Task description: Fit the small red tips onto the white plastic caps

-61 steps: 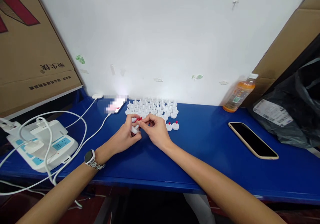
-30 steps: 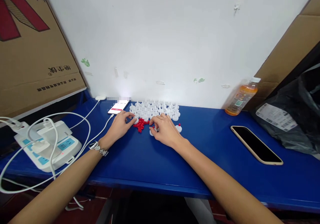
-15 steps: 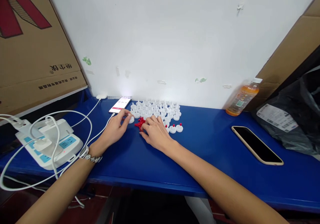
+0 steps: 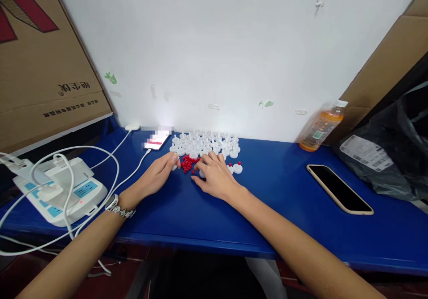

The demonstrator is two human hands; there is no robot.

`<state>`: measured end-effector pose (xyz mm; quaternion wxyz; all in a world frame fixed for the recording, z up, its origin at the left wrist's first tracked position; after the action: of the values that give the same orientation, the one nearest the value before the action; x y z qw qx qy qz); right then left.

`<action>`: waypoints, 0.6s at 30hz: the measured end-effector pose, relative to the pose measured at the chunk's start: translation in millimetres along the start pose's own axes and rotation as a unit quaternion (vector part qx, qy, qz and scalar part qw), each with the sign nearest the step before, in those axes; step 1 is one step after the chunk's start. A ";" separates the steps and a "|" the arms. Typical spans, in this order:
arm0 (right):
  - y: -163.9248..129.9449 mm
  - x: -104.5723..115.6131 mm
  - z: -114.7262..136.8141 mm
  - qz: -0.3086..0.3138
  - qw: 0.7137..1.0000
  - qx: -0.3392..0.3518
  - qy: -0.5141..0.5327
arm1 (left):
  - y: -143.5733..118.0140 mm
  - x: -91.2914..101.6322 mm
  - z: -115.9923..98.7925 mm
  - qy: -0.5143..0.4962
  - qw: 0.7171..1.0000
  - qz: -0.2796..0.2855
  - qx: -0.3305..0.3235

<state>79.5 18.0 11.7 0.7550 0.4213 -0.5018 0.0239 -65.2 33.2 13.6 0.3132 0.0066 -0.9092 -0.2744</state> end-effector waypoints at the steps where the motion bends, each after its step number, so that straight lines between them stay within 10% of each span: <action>1: 0.6 -2.3 -0.5 0.000 1.000 0.000 -0.004 | -0.5 -1.4 -0.1 0.005 1.000 0.009 0.000; 10: 7.4 -1.6 -6.2 -0.044 0.996 -0.023 0.071 | -5.8 -14.7 3.2 0.023 0.998 0.054 -0.025; 18: 2.8 1.5 -21.7 -0.092 0.884 -0.231 0.397 | -16.5 -28.8 -6.9 -0.021 0.996 0.088 -0.024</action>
<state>94.9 33.5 11.5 0.9657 0.2349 -0.1105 0.0033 -40.7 21.1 -6.6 0.3170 -0.0873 -0.9057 -0.2675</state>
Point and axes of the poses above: each hand's wrist, its own y-axis towards the middle knuckle, its own x-axis out of the back of the hand, z = x × y, the point moved 8 cm from there along y, towards the middle knuckle, and after that the axes turned 14 degrees about -z, right-handed, at the moved point
